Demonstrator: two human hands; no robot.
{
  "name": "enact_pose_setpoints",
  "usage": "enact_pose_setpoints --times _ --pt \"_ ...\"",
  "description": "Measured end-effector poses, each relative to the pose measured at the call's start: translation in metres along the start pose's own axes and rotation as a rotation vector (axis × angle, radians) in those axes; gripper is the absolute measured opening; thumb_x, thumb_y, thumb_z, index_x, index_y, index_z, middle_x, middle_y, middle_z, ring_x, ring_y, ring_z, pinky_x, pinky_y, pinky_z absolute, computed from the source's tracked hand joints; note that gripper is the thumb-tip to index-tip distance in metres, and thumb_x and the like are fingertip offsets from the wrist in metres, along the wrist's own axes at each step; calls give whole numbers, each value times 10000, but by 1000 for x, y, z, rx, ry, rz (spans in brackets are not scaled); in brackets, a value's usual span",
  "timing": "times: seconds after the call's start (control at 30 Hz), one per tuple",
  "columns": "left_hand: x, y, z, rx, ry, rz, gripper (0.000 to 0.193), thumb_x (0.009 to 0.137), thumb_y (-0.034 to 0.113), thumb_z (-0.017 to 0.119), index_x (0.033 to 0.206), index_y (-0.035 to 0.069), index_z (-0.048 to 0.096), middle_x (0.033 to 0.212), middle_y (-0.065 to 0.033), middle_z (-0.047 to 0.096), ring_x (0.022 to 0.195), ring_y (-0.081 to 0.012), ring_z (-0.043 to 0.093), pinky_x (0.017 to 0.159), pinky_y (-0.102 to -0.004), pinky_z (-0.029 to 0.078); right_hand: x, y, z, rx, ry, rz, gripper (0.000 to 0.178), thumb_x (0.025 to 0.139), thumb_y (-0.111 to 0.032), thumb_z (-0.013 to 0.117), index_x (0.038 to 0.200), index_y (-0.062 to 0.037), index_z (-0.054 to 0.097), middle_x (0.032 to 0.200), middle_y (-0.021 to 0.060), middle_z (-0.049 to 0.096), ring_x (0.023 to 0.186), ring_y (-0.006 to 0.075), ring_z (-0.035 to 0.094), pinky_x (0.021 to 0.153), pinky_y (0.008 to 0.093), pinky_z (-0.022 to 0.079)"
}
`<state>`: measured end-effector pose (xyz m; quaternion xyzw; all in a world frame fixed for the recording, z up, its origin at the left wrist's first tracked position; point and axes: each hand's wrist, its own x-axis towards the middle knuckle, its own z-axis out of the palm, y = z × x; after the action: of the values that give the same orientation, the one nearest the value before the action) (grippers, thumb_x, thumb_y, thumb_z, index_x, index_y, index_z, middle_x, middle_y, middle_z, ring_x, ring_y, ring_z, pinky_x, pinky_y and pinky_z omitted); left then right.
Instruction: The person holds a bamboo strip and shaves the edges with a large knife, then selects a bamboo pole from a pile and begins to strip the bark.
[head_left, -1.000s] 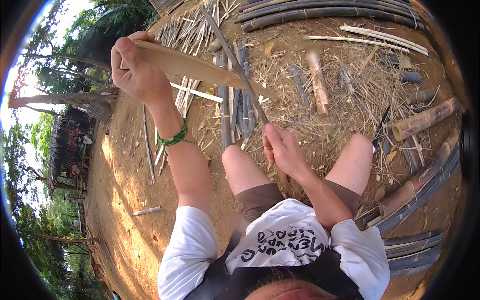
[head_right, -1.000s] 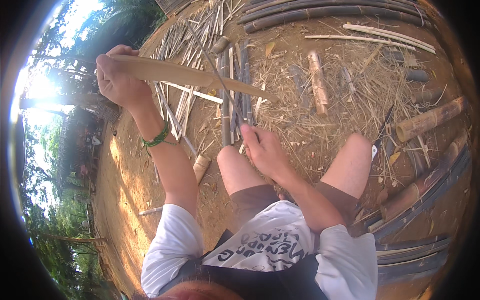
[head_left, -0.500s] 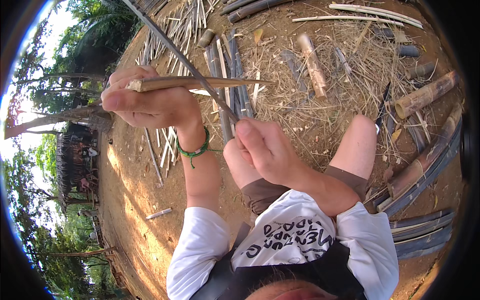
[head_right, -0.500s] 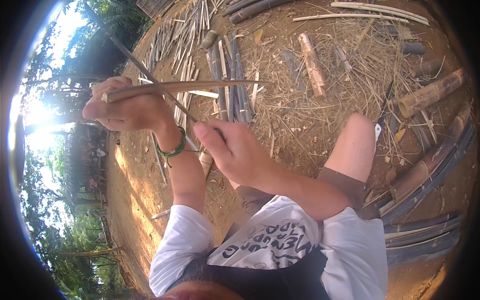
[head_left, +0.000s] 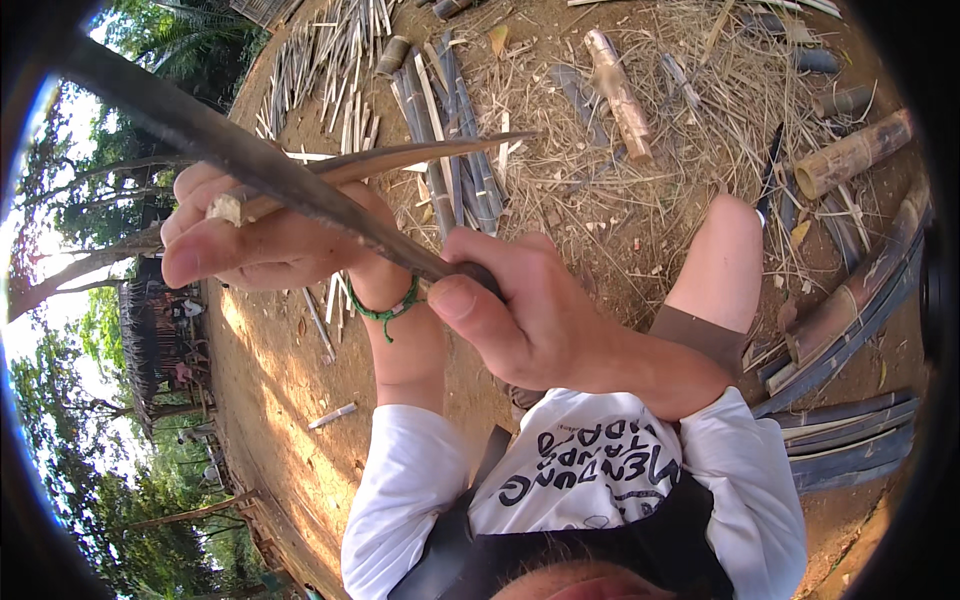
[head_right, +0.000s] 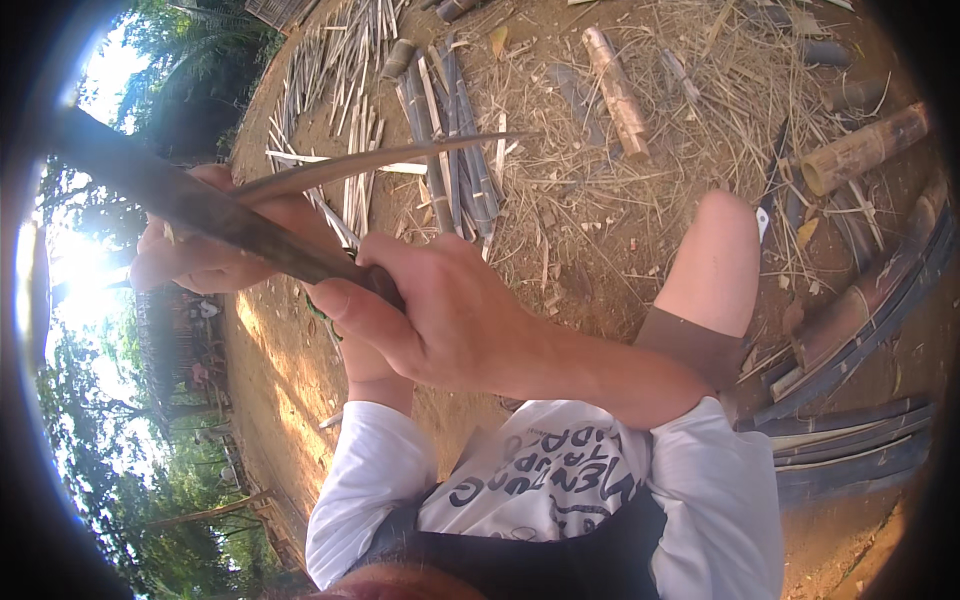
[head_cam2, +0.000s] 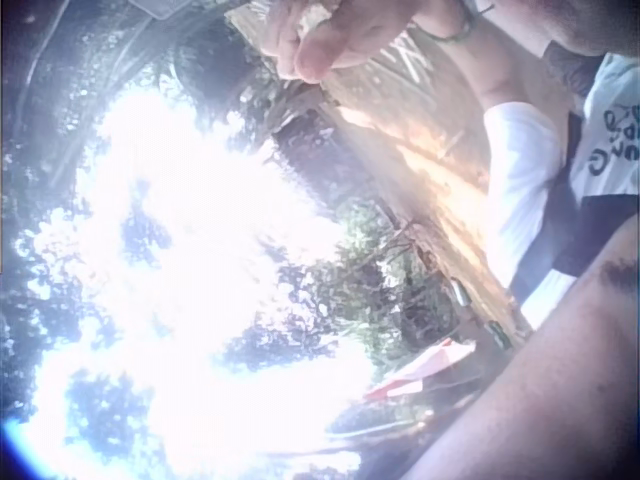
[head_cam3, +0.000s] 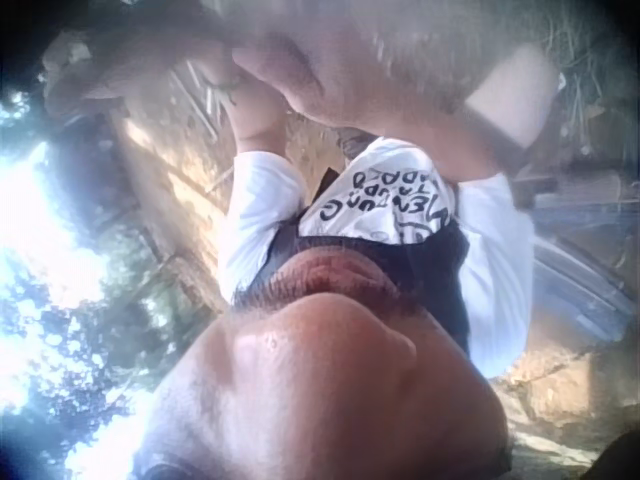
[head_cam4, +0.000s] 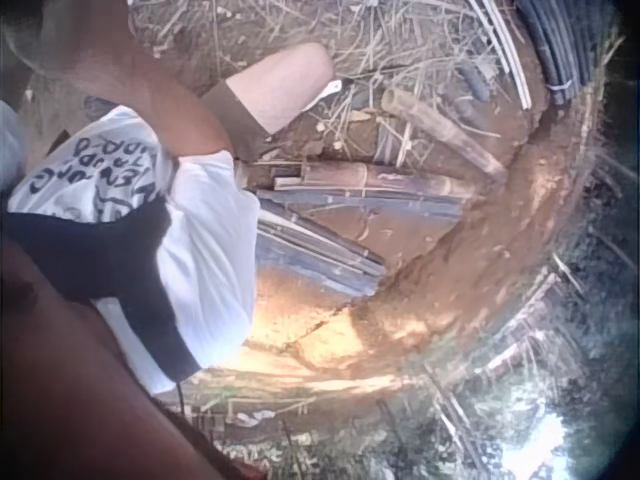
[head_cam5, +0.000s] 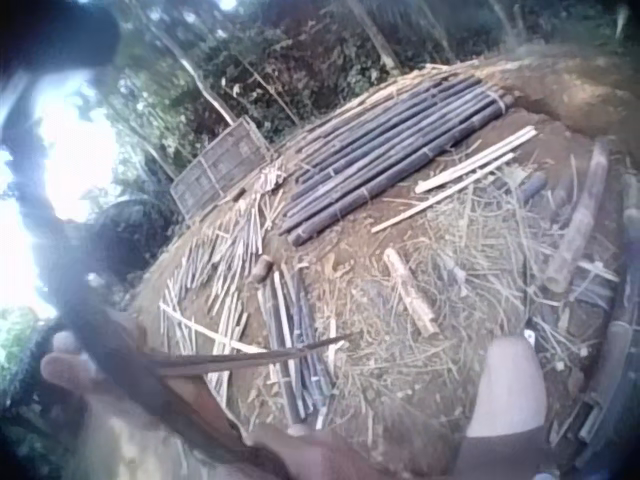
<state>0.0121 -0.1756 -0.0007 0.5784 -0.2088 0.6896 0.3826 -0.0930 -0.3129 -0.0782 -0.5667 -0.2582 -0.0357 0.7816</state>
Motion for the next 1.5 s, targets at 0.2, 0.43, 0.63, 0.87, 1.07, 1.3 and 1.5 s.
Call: enact_pose_setpoints --times 0.2,0.43,0.63,0.87,1.07,1.3,1.5 --pt "15 10 13 276 -8 99 678 1045 575 137 616 110 383 547 -19 425 494 -139 405 525 -243 375 -2 14 4 -1 70 139 521 1010 -426 479 725 7 520 548 80 492 504 162 468 497 330 393" --pt "17 8 14 228 4 131 668 1051 559 135 619 112 379 545 -20 425 504 -139 416 522 -243 372 -5 40 4 -104 135 177 612 995 -513 481 720 20 603 509 167 529 473 339 588 477 432 443" --pt "18 -8 4 199 34 188 658 1044 576 133 634 119 368 539 -28 420 479 -137 407 486 -244 360 -4 28 0 -147 52 112 483 1033 -371 444 749 -2 571 543 145 482 492 229 467 520 372 387" --pt "14 -1 2 67 13 71 629 1032 603 147 670 129 344 523 -26 410 465 -130 405 445 -224 359 1 47 -4 -163 127 242 535 1018 -415 460 711 11 562 521 122 478 494 175 482 516 369 393" --pt "20 -8 2 76 8 68 660 1009 645 128 662 124 337 521 -34 418 466 -131 415 444 -221 358 3 119 -23 -140 174 418 532 995 -420 498 711 24 570 478 124 445 464 193 497 498 384 393" --pt "13 -9 6 47 -28 32 648 1011 641 136 701 118 361 540 -34 422 476 -120 419 439 -217 345 3 80 0 -270 142 125 580 1019 -440 411 677 3 563 504 90 485 470 195 524 486 389 392" --pt "26 -21 7 -335 -100 63 602 1005 636 218 722 121 347 577 -50 421 474 -122 378 417 -226 306 -29 202 -49 -213 172 942 654 1033 -532 317 642 -60 547 534 33 505 482 171 506 485 341 383"
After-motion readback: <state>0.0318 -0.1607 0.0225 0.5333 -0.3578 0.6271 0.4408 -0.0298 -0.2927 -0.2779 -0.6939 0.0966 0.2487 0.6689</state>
